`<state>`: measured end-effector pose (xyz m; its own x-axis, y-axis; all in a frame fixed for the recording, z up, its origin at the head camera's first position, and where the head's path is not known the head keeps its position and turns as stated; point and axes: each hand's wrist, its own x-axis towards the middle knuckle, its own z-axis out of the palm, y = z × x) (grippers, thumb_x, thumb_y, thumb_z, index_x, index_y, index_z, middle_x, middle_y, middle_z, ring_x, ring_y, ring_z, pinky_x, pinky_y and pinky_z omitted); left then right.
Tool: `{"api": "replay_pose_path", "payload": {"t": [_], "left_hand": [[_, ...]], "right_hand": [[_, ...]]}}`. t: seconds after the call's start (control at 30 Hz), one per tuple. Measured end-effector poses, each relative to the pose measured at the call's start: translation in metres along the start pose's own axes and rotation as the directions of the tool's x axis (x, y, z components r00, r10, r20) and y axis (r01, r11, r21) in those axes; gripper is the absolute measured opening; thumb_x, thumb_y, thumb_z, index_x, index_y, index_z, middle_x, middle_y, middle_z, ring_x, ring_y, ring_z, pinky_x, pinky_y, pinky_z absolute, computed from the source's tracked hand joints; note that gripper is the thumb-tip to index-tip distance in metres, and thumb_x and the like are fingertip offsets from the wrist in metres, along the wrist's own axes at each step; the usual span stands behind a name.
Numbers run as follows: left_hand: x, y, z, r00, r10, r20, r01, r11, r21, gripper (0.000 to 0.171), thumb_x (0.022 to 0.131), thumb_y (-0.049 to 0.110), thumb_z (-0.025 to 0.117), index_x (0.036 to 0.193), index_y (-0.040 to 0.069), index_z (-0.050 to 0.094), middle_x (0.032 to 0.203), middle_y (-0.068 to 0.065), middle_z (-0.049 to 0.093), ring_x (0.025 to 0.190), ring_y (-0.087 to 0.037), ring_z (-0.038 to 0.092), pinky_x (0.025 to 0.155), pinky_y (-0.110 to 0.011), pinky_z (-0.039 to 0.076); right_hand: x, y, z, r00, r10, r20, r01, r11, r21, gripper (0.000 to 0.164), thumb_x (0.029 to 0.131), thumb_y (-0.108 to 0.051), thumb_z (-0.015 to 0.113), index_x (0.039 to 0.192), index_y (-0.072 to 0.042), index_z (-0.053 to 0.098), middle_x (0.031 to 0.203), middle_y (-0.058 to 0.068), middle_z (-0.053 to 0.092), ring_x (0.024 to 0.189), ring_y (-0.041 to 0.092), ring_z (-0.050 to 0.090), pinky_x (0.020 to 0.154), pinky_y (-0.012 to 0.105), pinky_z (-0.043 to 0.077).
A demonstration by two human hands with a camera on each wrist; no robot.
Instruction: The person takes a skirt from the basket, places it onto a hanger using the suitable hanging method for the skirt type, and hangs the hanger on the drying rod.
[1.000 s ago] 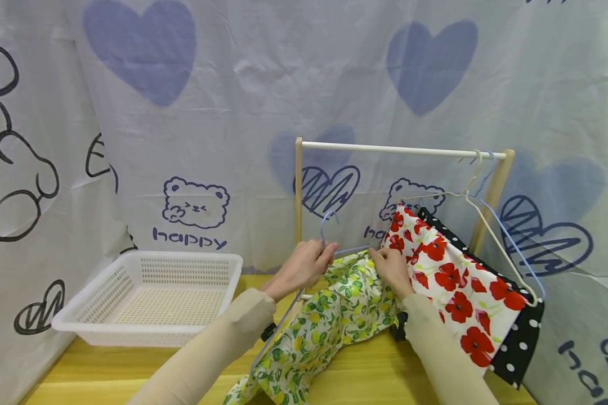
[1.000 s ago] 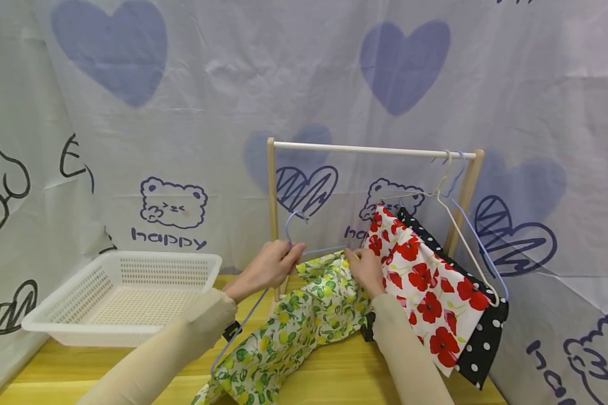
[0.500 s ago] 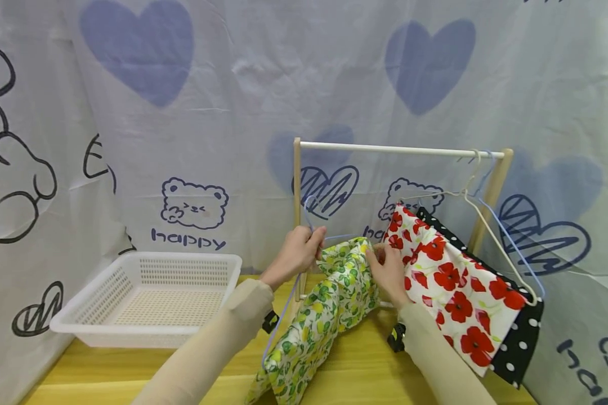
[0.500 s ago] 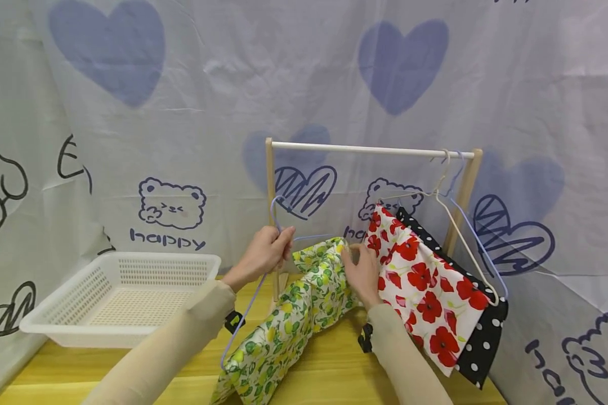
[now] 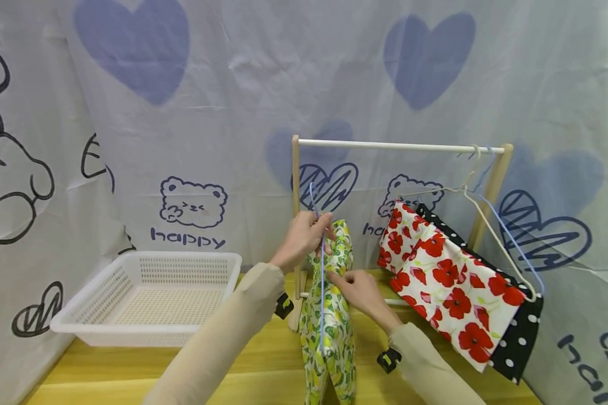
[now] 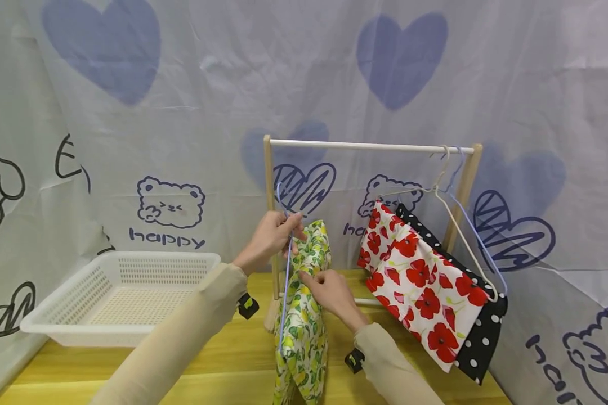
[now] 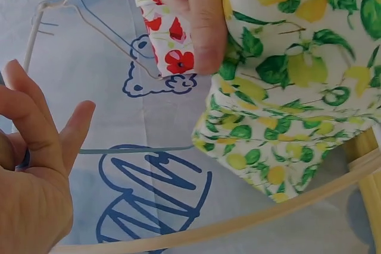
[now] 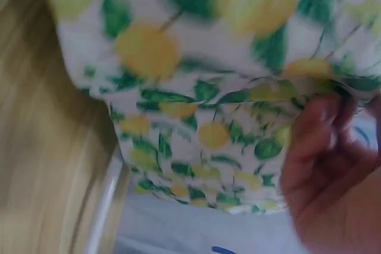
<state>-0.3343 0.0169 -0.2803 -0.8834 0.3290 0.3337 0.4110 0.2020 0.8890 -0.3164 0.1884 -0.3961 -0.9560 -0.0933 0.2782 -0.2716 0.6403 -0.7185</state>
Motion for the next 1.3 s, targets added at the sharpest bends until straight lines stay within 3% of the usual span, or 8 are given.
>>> {"api": "replay_pose_path", "payload": {"t": [0.13,0.3,0.53,0.73,0.87,1.03,1.13,1.3], "left_hand": [[0.004,-0.004,0.001,1.0,0.011,-0.02,-0.012,0.999,-0.034,0.041,0.105,0.032,0.044,0.094,-0.001,0.065,0.096,-0.02,0.071,0.05,-0.016,0.063,0.043,-0.032,0.052],[0.007,-0.01,0.001,1.0,0.013,-0.014,-0.014,0.998,-0.068,0.04,0.105,0.03,0.045,0.094,-0.002,0.065,0.093,-0.018,0.071,0.051,-0.02,0.065,0.045,-0.036,0.053],[0.012,-0.016,0.005,0.999,0.037,0.012,-0.036,0.995,-0.088,0.041,0.106,0.027,0.045,0.095,-0.007,0.065,0.089,-0.015,0.071,0.048,-0.018,0.062,0.043,-0.032,0.052],[0.013,-0.021,0.003,0.997,0.039,-0.064,-0.045,0.995,-0.088,0.041,0.106,0.028,0.045,0.092,-0.004,0.065,0.087,-0.015,0.071,0.045,-0.016,0.061,0.044,-0.036,0.053],[0.015,-0.022,0.004,0.996,0.019,-0.088,-0.027,0.995,-0.093,0.04,0.105,0.03,0.047,0.093,-0.004,0.065,0.091,-0.02,0.072,0.045,-0.014,0.06,0.043,-0.033,0.053],[0.014,-0.017,0.008,0.999,-0.021,-0.035,0.016,0.991,-0.132,0.037,0.104,0.031,0.05,0.096,-0.002,0.066,0.096,-0.025,0.071,0.047,-0.017,0.062,0.048,-0.039,0.056],[0.012,-0.012,0.011,0.999,-0.022,0.044,0.029,0.985,-0.169,0.032,0.103,0.028,0.052,0.1,0.0,0.068,0.098,-0.024,0.071,0.051,-0.019,0.065,0.049,-0.035,0.056],[0.009,-0.007,0.016,0.983,0.007,0.186,0.035,0.974,-0.224,0.024,0.102,0.019,0.054,0.106,-0.002,0.066,0.099,-0.018,0.07,0.062,-0.022,0.071,0.051,-0.028,0.056]], "right_hand": [[0.001,0.003,-0.001,0.996,-0.079,0.045,0.074,0.992,0.098,0.057,0.099,-0.045,0.054,0.053,-0.011,0.049,0.046,0.0,0.044,0.04,0.011,0.035,0.041,0.024,0.029],[-0.001,0.009,-0.001,0.995,0.004,0.104,-0.018,0.991,0.135,0.058,0.097,-0.052,0.053,0.06,-0.007,0.057,0.059,0.015,0.058,0.045,0.014,0.042,0.045,0.027,0.034],[-0.002,0.01,0.001,0.984,0.007,0.179,-0.052,0.966,0.251,0.056,0.098,-0.047,0.055,0.059,-0.007,0.052,0.052,0.002,0.047,0.044,0.011,0.037,0.043,0.023,0.031],[-0.008,0.012,-0.008,0.979,-0.018,0.203,-0.064,0.918,0.391,0.051,0.1,-0.036,0.057,0.057,-0.008,0.051,0.051,-0.002,0.043,0.044,0.009,0.034,0.046,0.023,0.032],[-0.009,0.015,-0.012,0.983,-0.008,0.182,-0.068,0.912,0.405,0.048,0.098,-0.031,0.06,0.06,-0.005,0.048,0.049,-0.003,0.039,0.043,0.01,0.031,0.044,0.024,0.031],[-0.003,0.016,-0.01,0.995,0.072,0.073,-0.093,0.931,0.353,0.03,0.093,-0.04,0.066,0.094,-0.009,0.063,0.076,0.005,0.058,0.062,0.019,0.052,0.05,0.03,0.042],[-0.001,0.016,-0.009,0.992,0.095,0.085,-0.116,0.948,0.296,0.038,0.094,-0.043,0.063,0.12,-0.015,0.061,0.103,0.008,0.063,0.087,0.023,0.061,0.061,0.033,0.052],[-0.004,0.014,-0.015,0.997,0.022,0.076,-0.039,0.973,0.227,0.034,0.099,-0.029,0.059,0.127,-0.01,0.062,0.115,0.011,0.066,0.1,0.024,0.063,0.076,0.038,0.056]]}}
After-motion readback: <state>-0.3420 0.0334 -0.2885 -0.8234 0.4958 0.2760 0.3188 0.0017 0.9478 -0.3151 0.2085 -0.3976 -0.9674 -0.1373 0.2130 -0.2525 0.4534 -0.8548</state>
